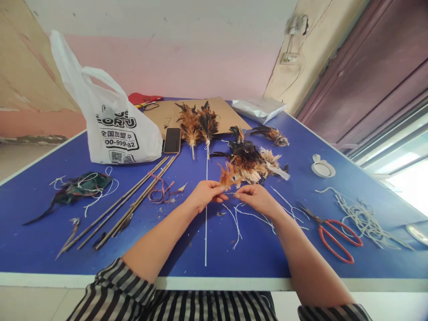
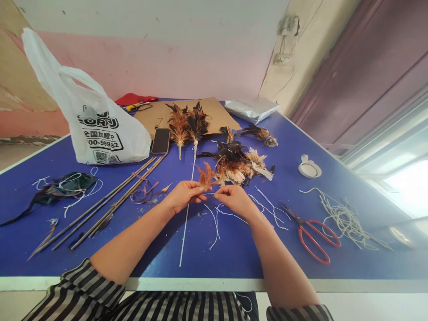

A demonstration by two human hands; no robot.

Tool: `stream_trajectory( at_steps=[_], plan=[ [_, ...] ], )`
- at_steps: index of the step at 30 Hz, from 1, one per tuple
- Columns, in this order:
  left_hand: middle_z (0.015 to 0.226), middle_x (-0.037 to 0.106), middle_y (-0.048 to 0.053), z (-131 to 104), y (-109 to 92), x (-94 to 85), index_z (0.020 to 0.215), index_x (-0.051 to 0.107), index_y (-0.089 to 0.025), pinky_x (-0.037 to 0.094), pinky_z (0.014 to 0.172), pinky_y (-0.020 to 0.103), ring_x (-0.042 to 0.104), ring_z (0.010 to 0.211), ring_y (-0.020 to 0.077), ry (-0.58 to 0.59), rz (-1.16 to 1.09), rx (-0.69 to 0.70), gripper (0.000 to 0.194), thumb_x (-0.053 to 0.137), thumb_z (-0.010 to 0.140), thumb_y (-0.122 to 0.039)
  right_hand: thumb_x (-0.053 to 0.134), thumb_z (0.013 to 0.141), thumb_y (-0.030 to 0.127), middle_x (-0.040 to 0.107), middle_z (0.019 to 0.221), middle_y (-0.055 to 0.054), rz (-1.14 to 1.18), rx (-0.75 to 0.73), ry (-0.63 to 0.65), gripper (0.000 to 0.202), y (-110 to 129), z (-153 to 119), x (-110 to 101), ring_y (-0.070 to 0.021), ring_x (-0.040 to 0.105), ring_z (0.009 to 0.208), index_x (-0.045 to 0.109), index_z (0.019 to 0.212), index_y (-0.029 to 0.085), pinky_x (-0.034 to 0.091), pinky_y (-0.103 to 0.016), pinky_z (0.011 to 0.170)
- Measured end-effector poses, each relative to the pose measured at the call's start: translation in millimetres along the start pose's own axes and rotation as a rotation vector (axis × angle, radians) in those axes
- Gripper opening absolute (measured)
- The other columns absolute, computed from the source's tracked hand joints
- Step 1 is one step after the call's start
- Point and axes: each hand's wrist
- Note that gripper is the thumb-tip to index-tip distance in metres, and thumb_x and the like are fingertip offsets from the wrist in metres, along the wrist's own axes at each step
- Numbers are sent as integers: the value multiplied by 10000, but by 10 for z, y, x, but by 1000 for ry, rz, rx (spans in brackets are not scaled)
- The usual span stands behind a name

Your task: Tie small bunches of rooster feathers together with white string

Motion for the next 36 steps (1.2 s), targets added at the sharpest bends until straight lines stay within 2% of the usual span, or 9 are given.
stream_trajectory(
  at_steps=[4, 9, 12, 15, 18, 22, 25, 30, 36],
  plan=[
    [760, 670, 119, 26, 109, 40, 762, 659, -73, 493, 526, 152, 638, 620, 124, 66, -73, -119, 168, 684, 660, -204, 554, 686, 384, 594, 691, -7, 22, -39, 18, 280, 58, -34, -29, -98, 472, 580, 669, 754, 138, 368, -218, 550],
    [682, 655, 94, 86, 90, -56, 733, 645, -51, 514, 557, 145, 633, 587, 109, -36, -151, -137, 76, 652, 686, -111, 575, 668, 403, 598, 623, -4, -113, 39, 150, 281, -124, -75, -283, -110, 495, 563, 665, 746, 149, 377, -225, 542],
    [685, 654, 89, 90, 37, -93, 744, 644, -52, 515, 551, 134, 632, 589, 102, -58, -172, -134, 70, 641, 695, -102, 587, 651, 385, 605, 598, -12, -213, 112, 107, 259, -276, -124, -485, -120, 509, 545, 667, 730, 152, 380, -232, 522],
    [683, 654, 92, 71, 17, -76, 744, 646, -51, 515, 547, 134, 631, 588, 102, -46, -177, -145, 72, 641, 694, -102, 599, 649, 385, 603, 592, -8, -194, 141, -51, 279, -269, -194, -555, -105, 488, 493, 660, 803, 160, 376, -229, 487],
    [683, 655, 99, 40, 27, -29, 735, 649, -48, 514, 550, 135, 630, 587, 103, -11, -176, -154, 77, 650, 687, -108, 586, 677, 410, 583, 568, 5, -25, 96, -145, 357, -94, -230, -387, -76, 424, 417, 625, 941, 173, 347, -215, 427],
    [680, 659, 93, 3, 21, 17, 741, 657, -58, 509, 562, 134, 627, 585, 98, 51, -197, -150, 84, 659, 680, -115, 645, 639, 355, 626, 939, -49, 287, 57, 113, 472, 98, -163, 2, -61, 489, 451, 532, 1074, 212, 363, -201, 389],
    [675, 658, 90, -4, 1, 17, 720, 654, -59, 507, 559, 131, 626, 583, 97, 54, -191, -152, 66, 655, 682, -113, 637, 650, 367, 615, 696, -13, 333, 97, 233, 387, 72, -94, 142, -73, 494, 434, 559, 971, 166, 340, -184, 368],
    [671, 658, 91, 15, 31, -5, 726, 653, -64, 506, 541, 134, 633, 592, 111, 59, -153, -170, 88, 667, 671, -132, 598, 678, 390, 436, 455, 61, 252, 79, 33, 259, -25, -58, 108, -37, 338, 383, 597, 726, 135, 255, -176, 385],
    [696, 663, 101, -5, 85, 19, 731, 657, -59, 509, 558, 148, 642, 621, 130, 130, -91, -196, 158, 700, 640, -182, 558, 686, 374, 520, 557, 24, 55, -57, -123, 247, 25, -56, 148, -78, 408, 501, 628, 690, 137, 318, -208, 484]
  ],
)
Point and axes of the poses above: each hand's wrist, its own z-axis towards the middle knuckle, its own x-axis out of the palm, y = z × x
